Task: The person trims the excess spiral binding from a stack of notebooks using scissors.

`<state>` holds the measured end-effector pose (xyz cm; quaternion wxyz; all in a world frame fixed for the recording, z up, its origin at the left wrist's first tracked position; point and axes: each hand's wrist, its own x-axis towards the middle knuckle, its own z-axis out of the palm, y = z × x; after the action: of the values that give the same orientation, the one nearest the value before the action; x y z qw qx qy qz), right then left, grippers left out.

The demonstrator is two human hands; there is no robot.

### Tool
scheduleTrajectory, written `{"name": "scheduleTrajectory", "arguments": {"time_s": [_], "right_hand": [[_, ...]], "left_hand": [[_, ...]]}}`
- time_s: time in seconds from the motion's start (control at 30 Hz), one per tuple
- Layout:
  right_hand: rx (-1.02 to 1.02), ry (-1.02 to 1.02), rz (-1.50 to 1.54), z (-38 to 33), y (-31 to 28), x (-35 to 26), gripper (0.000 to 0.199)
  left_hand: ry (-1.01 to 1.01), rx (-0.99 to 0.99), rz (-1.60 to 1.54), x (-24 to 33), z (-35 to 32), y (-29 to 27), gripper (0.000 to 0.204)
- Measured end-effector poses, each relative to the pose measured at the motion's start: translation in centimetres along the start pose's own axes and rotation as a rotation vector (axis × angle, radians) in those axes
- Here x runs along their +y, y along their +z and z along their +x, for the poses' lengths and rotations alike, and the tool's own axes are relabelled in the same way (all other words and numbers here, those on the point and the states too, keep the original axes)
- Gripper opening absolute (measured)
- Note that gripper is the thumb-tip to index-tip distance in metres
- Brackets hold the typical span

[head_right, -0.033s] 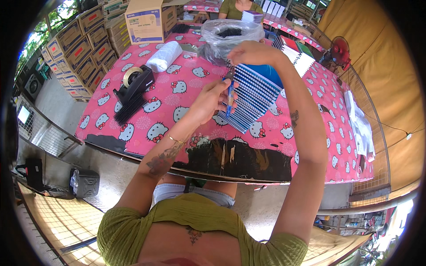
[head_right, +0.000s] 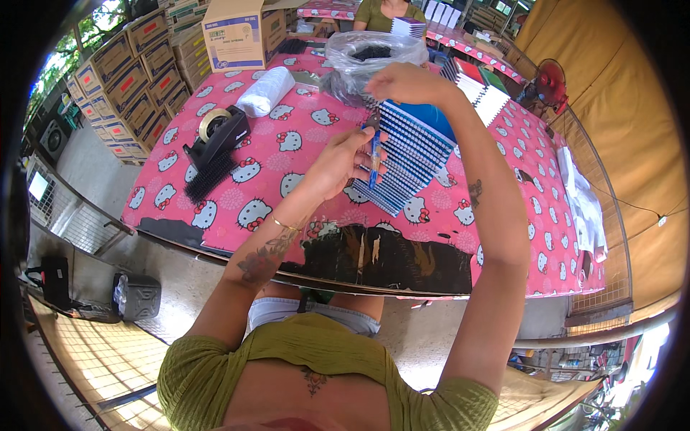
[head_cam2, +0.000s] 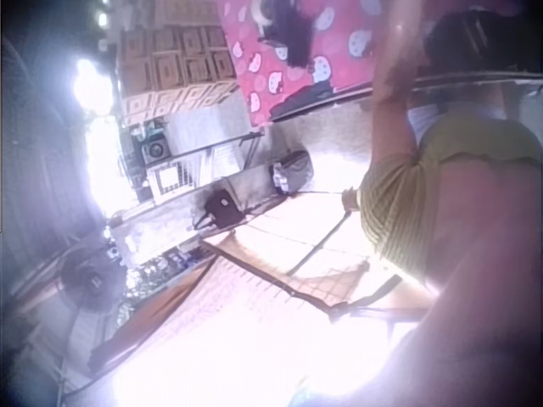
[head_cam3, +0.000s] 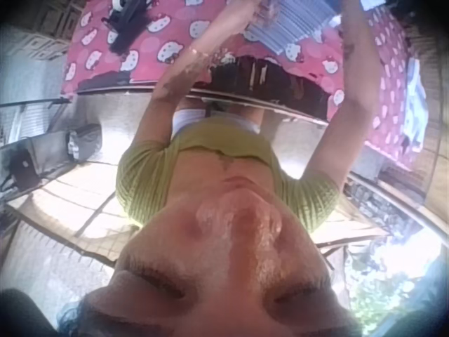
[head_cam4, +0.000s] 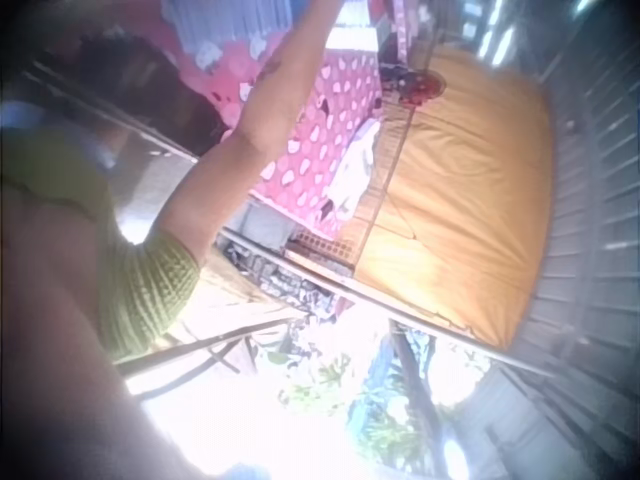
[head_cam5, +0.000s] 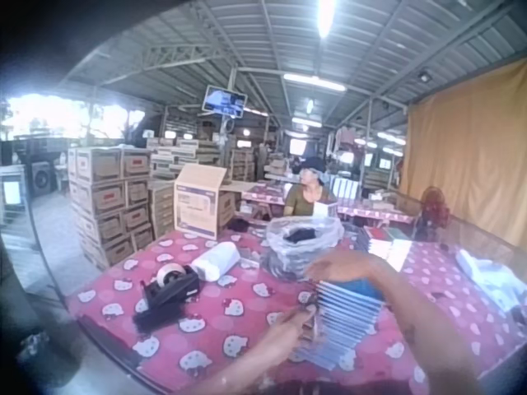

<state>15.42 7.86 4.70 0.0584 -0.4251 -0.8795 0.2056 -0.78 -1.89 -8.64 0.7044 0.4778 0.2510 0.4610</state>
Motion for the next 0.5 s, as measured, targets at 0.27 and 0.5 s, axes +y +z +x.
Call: {"name": "scheduleTrajectory", "arguments": {"time_s": [0.27, 0.5], "right_hand": [[0.121, -0.152, -0.224, 0.5, 0.9, -1.4, 0.024], [0.209, -0.129, -0.223, 0.4, 1.0, -1.0, 0.023]], "left_hand": [[0.037, 0.01, -0.026, -0.1, 1.2, -0.3, 0.034], [0.005, 0.046, 0.072, 0.2, 0.6, 0.7, 0.035]]}}
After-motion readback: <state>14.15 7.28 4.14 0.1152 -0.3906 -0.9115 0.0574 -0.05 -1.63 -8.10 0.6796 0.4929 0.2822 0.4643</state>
